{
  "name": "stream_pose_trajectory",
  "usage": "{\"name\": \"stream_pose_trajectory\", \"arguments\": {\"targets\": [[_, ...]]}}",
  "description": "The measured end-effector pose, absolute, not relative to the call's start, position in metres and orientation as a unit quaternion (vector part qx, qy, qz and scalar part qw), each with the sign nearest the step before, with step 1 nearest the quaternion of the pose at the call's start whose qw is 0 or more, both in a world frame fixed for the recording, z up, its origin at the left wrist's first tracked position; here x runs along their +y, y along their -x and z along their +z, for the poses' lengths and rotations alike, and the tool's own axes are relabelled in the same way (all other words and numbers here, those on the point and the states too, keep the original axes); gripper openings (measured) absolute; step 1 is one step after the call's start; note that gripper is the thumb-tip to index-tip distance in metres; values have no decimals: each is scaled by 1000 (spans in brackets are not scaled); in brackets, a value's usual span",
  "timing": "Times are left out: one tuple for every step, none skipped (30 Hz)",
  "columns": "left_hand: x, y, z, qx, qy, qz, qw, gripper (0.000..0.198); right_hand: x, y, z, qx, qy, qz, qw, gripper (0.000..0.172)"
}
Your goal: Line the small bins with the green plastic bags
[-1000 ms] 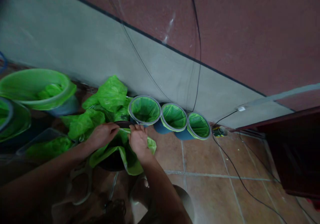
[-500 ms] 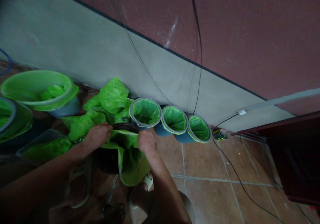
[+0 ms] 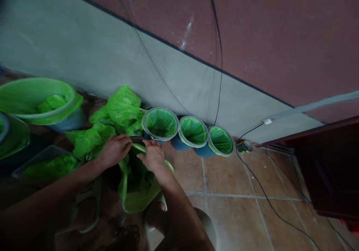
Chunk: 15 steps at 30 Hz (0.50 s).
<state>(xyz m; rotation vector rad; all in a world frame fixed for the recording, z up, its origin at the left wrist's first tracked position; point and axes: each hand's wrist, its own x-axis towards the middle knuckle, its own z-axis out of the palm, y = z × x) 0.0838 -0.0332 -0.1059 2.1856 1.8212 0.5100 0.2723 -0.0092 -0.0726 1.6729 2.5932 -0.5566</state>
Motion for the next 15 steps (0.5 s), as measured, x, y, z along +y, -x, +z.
{"name": "stream_pose_trajectory", "arguments": {"targets": [[-34,-85,-107,619,-754,179,125,27,-11,-265,-75,833,-526,-172,9,40],[-35,-86,-108,617,-757,178,124,27,-13,-260,-76,835,-525,-166,19,29],[-36,-87,-108,617,-759,172,121,26,-14,-257,-77,834,-528,-159,27,28],[-37,-87,-108,622,-758,158,116,25,-15,-256,-77,831,-534,-154,31,31],[-38,-86,-108,630,-756,140,109,24,-15,-256,-77,827,-541,-151,30,33],[-39,-85,-107,641,-752,121,101,23,-14,-258,-77,822,-549,-151,24,33],[-39,-83,-107,650,-747,101,95,24,-12,-260,-76,816,-556,-154,18,32],[-39,-81,-106,659,-743,80,91,25,-9,-264,-76,811,-564,-157,15,32],[-39,-78,-105,668,-736,61,92,26,-6,-268,-75,804,-573,-157,16,32],[-39,-74,-104,677,-728,42,99,28,-3,-272,-74,796,-584,-156,21,32],[-38,-70,-103,685,-719,25,111,30,1,-276,-73,788,-596,-152,27,33],[-37,-65,-102,692,-711,10,126,32,4,-281,-71,779,-608,-148,32,33],[-36,-60,-102,697,-703,0,141,34,7,-285,-69,770,-621,-143,36,33],[-35,-56,-102,702,-695,-10,154,37,10,-288,-67,760,-634,-139,40,33],[-35,-51,-102,704,-691,-15,163,38,12,-291,-66,750,-646,-136,43,33]]}}
